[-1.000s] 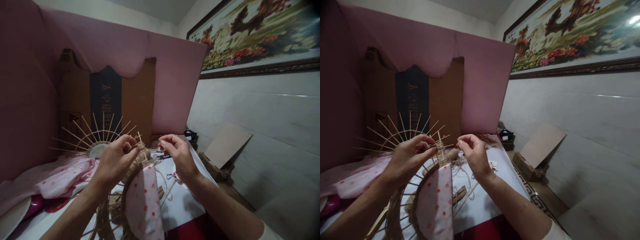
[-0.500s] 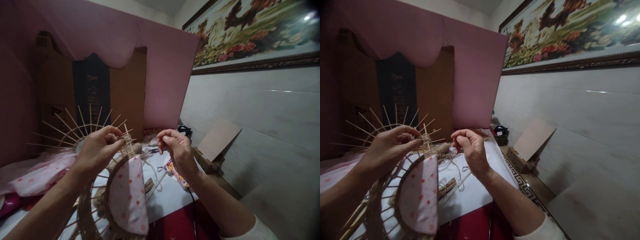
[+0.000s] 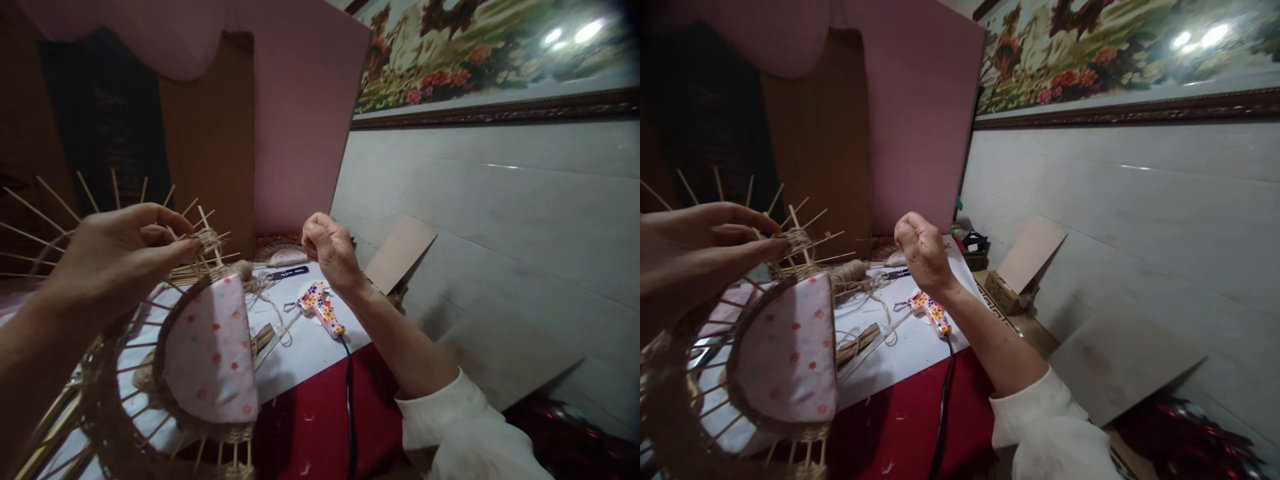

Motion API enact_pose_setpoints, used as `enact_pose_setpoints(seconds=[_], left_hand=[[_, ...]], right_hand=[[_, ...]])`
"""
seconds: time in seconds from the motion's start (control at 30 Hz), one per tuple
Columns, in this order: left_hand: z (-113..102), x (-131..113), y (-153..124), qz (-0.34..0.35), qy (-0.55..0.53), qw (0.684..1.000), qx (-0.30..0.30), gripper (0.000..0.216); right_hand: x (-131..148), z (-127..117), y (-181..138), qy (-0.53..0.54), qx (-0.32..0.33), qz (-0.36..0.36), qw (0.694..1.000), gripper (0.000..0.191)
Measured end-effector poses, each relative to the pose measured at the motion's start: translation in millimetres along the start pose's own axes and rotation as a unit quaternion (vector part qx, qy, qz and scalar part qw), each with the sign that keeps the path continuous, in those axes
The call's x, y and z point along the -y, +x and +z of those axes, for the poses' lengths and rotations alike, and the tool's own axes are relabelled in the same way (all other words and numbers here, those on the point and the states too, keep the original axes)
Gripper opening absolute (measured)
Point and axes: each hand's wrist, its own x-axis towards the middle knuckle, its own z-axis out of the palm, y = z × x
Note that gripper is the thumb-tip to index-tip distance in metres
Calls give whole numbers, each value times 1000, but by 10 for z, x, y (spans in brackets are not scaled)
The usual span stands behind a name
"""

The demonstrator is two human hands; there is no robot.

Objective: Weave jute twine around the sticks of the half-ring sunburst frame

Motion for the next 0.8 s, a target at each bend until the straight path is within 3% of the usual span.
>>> enact_pose_setpoints(seconds=[0.17, 0.3, 0.4, 0.63, 0.8], left_hand=[[-8, 44, 14, 3, -15, 1000, 6, 23], [-1, 129, 44, 18, -27, 999, 34, 20], [2, 194, 67, 26, -45, 997, 62, 19], [-13, 257, 81, 58, -23, 996, 67, 15], [-4, 247, 85, 62, -30, 995, 66, 14]], right_hand=[[-333, -99, -140, -202, 9, 32, 979, 36], [-440, -64, -258, -197, 26, 39, 979, 10], [-453, 12, -353, -187, 40, 41, 981, 15], [-432, 104, -477, -239, 40, -110, 964, 20], [-323, 144, -528, -224, 41, -157, 961, 14]])
